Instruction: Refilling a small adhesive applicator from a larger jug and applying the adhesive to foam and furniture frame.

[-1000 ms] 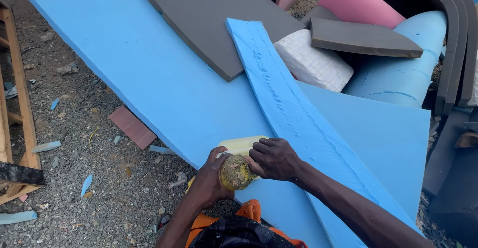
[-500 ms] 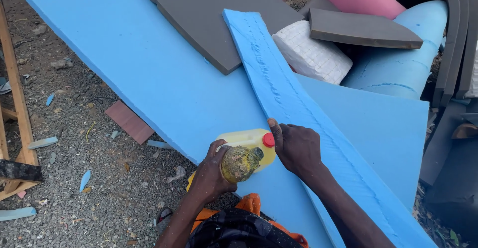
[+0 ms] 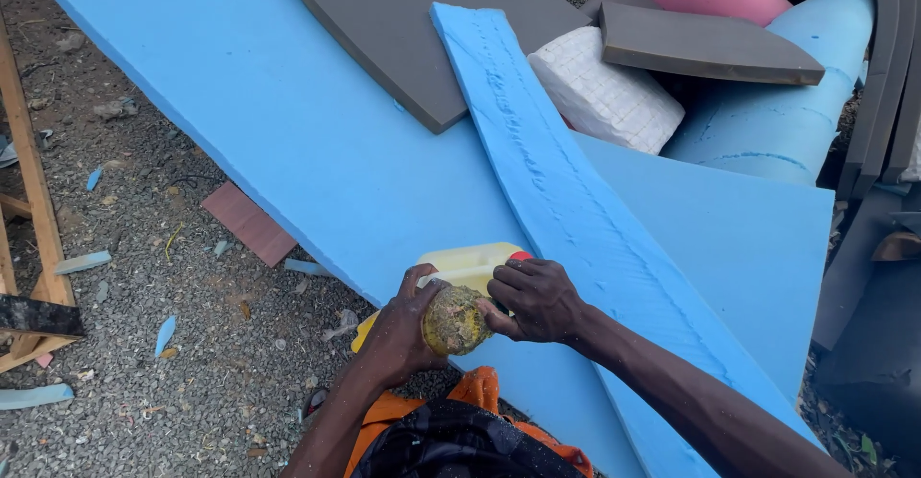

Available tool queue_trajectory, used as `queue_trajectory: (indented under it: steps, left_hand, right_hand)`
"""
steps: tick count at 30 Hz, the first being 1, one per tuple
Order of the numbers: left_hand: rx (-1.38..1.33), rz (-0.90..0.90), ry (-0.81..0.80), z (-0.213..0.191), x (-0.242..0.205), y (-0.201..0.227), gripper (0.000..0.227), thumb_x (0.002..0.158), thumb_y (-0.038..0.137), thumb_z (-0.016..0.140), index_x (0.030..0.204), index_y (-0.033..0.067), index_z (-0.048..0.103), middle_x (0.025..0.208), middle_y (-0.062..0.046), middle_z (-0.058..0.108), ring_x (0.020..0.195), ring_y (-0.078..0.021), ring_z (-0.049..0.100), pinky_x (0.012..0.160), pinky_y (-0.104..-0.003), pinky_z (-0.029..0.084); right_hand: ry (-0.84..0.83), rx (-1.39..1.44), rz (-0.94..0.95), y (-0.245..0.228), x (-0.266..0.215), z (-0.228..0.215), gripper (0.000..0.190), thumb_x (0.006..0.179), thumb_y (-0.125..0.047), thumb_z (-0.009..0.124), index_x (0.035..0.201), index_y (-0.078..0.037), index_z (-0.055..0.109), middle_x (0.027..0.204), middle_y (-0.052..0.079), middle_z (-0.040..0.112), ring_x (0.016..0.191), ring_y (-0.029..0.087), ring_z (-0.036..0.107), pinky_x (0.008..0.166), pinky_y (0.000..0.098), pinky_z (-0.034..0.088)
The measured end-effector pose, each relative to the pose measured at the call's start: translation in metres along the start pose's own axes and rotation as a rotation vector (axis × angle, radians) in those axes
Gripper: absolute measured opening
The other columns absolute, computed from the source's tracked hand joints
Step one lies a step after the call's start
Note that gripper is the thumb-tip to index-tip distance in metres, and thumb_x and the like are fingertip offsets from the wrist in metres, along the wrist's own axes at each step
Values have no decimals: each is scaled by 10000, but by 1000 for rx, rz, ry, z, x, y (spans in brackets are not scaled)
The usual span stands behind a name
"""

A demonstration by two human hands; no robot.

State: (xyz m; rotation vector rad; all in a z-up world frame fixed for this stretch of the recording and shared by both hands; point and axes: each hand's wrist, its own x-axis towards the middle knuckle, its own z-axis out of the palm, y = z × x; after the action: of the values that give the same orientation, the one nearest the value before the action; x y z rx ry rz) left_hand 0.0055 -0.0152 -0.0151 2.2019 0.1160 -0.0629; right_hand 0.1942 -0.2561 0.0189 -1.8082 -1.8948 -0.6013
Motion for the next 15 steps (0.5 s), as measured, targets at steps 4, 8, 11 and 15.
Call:
queue_trajectory:
  steps: [4,8,11,15]
  left_hand:
    - [184,5,166,17,-6,-5,980,704,162,1039,1622,127,697,1810,-194,452,1331,-704,777,1173,-819,687]
    - [325,-25,225,24,-17,8,951,711,78,1023,1607,121,708,1772,-213,429,1349,-638,780,1203,-764,666]
    - [235,-7,152,21,-13,17,979,701,82,1025,1628,140,716,1819,-209,410,1403,-662,737,1217,-738,639]
    - [120,-58,101,10,7,24,1041,659,105,1047,1641,169,707,1867,-169,413,1391,-703,736,1145,-802,662]
  right_hand:
    - [45,-2,473,-26,-13,25,646,1285,-407,556,665,-229,583,605,17,544,522,308,677,493,356,565]
    - [-229,116,977,-43,-42,39,813,1317,-456,471,577,-144,600,478,188,574,464,455,677,483,385,467]
    - [-199,482,1190,-38,-37,-1,901,1326,-575,533,524,-171,611,418,113,607,373,301,584,517,372,442]
    - [-152,274,1309,-24,0,-80,990,1378,-641,297,771,-98,860,609,206,771,574,379,796,690,498,648]
